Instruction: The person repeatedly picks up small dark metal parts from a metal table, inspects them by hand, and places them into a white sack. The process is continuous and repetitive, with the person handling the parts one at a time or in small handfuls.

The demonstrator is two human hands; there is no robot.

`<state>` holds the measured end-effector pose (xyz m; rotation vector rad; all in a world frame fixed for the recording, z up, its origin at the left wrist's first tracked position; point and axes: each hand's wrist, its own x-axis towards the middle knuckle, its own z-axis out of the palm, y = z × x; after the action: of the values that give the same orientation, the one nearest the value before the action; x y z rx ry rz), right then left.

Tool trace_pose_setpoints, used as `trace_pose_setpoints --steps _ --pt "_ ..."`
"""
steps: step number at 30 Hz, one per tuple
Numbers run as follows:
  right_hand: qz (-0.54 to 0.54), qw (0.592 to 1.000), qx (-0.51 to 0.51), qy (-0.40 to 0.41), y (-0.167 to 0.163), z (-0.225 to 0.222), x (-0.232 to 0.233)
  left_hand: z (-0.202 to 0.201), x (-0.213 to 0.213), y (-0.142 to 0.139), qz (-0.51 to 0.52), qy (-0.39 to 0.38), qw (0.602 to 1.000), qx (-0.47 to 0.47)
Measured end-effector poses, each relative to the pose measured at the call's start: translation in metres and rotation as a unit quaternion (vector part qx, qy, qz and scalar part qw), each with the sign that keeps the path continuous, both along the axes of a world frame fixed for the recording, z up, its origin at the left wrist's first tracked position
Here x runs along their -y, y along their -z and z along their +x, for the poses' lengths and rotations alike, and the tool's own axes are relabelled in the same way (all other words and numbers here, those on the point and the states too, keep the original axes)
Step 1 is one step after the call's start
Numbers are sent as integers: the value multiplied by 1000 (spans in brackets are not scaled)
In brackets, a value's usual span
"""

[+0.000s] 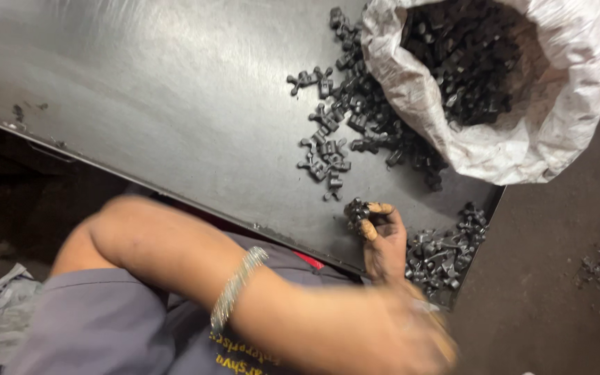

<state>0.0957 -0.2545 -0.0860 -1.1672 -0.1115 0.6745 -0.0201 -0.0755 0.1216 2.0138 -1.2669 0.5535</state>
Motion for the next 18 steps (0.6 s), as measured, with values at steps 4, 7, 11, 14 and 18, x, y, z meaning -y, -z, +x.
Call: trace_pose_setpoints --steps 4,7,11,14,18 --pt "-61 994 -91 -22 -3 10 -2 16 -53 91 -14 -276 940 -199" --pt "-85 988 -76 -104 -11 33 0 13 -79 147 -98 -468 822 -310" --pt "23 998 40 -38 -35 72 -8 13 -95 169 -119 -526 753 -377" --pt "67 995 -26 69 -50 80 -39 25 -100 170 -110 -505 759 -397" --pt "-382 785 476 -107 -49 20 -90 40 -96 177 -91 -501 765 -396"
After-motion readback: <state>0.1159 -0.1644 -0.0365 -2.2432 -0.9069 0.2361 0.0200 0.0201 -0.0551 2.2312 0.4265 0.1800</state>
